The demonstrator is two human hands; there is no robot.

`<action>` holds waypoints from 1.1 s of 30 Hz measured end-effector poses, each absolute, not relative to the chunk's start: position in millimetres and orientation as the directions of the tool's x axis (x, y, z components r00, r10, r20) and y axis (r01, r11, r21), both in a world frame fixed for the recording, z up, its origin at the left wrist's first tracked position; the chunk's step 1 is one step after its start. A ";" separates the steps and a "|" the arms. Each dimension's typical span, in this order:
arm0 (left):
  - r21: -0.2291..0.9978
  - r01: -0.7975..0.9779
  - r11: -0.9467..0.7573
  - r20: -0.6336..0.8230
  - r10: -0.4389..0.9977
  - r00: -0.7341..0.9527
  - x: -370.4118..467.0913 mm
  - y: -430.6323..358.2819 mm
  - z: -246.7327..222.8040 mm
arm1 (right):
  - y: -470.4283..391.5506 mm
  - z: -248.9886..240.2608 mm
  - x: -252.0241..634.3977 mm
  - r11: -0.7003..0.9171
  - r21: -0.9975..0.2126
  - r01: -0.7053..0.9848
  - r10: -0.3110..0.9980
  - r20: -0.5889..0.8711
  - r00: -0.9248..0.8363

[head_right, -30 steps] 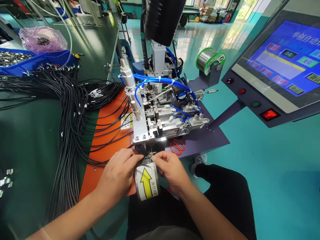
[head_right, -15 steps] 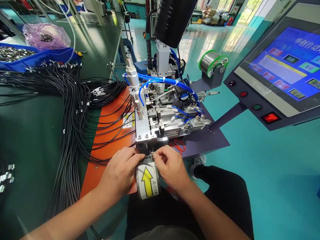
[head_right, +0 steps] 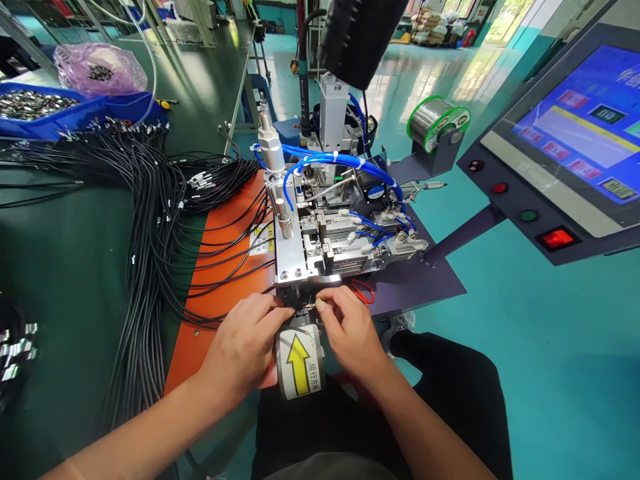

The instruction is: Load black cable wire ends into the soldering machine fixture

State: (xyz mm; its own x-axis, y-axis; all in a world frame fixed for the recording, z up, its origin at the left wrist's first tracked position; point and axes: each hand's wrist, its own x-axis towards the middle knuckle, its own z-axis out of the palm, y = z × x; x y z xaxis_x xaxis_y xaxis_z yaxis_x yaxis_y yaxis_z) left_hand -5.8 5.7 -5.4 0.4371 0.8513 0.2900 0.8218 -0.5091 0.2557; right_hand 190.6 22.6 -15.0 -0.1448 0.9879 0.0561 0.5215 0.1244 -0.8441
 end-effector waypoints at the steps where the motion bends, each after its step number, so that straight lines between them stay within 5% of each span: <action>1: 0.250 0.824 -0.508 0.285 0.852 0.438 -5.6 5.9 -5.3 | 23.0 -14.3 190.9 0.140 -0.842 0.521 0.986 0.074 -0.147; 9: 0.260 0.828 -0.497 0.253 0.862 0.438 -5.5 6.1 -6.6 | 24.8 -7.1 189.7 0.225 -0.833 0.506 0.971 0.151 -0.184; 18: 0.238 0.832 -0.502 0.271 0.857 0.439 -4.6 6.7 -3.5 | 26.7 -10.7 185.3 0.087 -0.877 0.472 0.993 0.037 -0.113; 26: 0.267 0.809 -0.523 0.247 0.849 0.467 -7.5 4.4 -2.6 | 31.5 -13.7 184.5 -0.155 -0.894 0.421 0.974 -0.210 -0.086; 33: 0.194 0.839 -0.508 0.251 0.853 0.458 -8.6 2.2 3.9 | 33.1 -10.7 187.3 -0.121 -0.885 0.449 0.965 -0.211 -0.155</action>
State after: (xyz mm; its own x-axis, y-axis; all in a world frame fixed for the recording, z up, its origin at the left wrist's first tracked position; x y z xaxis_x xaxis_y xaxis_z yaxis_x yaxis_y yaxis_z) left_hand -8.6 2.2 3.9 0.4582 0.8526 0.2513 0.8390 -0.5082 0.1944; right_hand 187.3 33.1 -10.7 -0.1553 0.9651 -0.2110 0.4489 -0.1213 -0.8853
